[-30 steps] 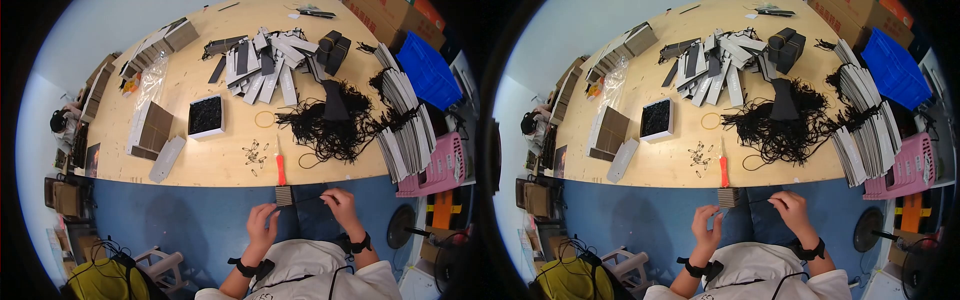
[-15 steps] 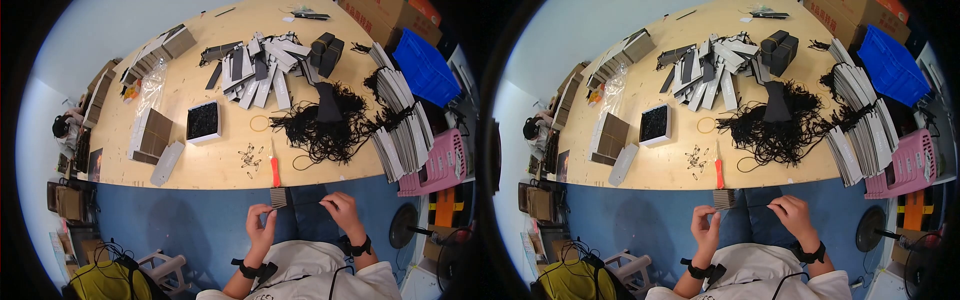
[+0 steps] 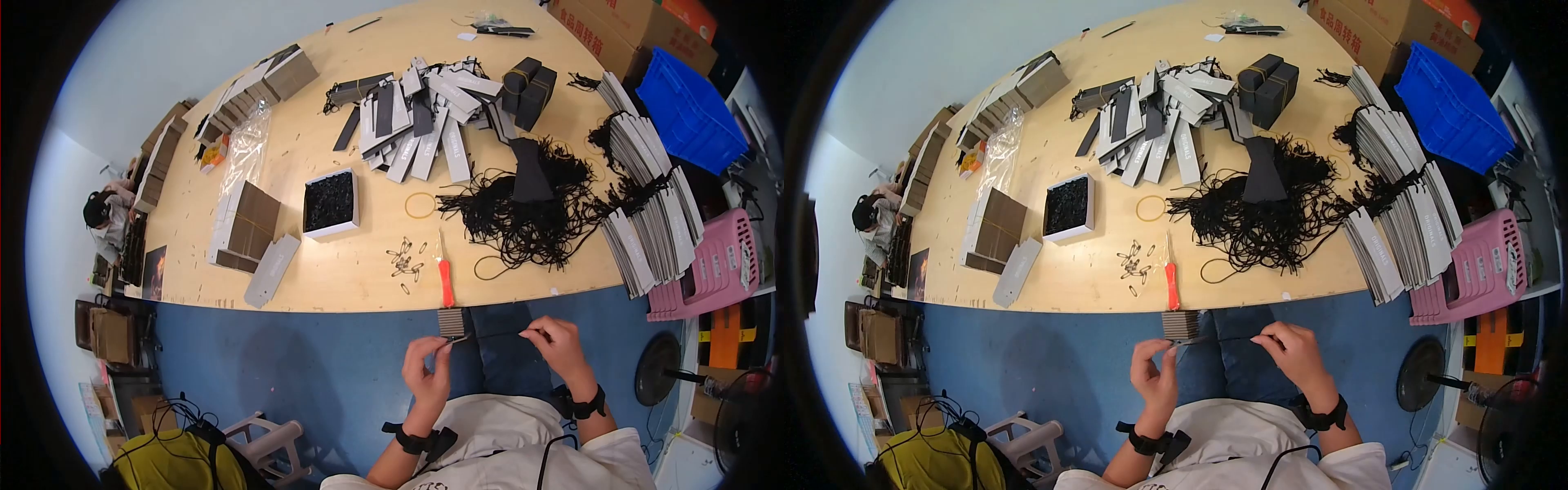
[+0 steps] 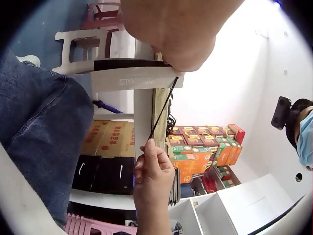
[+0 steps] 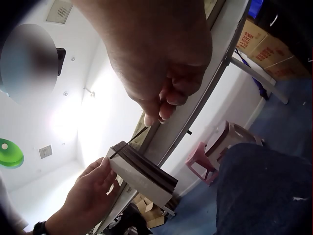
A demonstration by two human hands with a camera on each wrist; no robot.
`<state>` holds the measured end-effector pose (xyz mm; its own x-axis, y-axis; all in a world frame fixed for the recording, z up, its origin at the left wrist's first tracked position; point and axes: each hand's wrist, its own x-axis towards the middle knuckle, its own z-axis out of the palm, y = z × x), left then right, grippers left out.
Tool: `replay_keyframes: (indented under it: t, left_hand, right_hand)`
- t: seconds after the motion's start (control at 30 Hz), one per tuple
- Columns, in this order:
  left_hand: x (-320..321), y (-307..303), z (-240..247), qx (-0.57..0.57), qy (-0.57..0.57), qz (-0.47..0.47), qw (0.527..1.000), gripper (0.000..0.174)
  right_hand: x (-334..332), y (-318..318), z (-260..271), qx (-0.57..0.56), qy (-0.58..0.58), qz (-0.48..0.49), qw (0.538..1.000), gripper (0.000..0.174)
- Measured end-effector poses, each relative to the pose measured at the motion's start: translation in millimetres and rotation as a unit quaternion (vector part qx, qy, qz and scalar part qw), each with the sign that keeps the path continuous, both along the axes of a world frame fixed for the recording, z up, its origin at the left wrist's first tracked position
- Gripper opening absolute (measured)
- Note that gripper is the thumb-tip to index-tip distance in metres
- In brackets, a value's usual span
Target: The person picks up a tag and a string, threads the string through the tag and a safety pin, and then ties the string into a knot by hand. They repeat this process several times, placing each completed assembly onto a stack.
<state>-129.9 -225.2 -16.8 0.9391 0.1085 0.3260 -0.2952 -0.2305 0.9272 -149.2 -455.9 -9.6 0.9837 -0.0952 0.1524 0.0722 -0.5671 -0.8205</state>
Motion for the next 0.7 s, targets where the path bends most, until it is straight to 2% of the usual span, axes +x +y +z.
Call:
replay_keyframes:
  t: [0.3,0.43,0.6,0.7]
  left_hand:
    - [2,2,-4,0.022,-0.016,0.018,0.999,0.008]
    - [3,1,-1,0.035,-0.016,0.027,0.999,0.008]
    - [1,0,7,0.137,-0.073,0.045,0.987,0.011]
    - [1,-2,9,0.138,-0.075,0.054,0.986,0.012]
  right_hand:
    - [0,1,0,0.009,0.017,0.007,1.0,0.018]
    - [2,0,3,0.016,-0.013,0.016,1.0,0.017]
    - [0,-5,8,0.012,-0.031,0.052,0.998,0.015]
    - [-1,-5,8,0.005,-0.025,0.056,0.998,0.015]
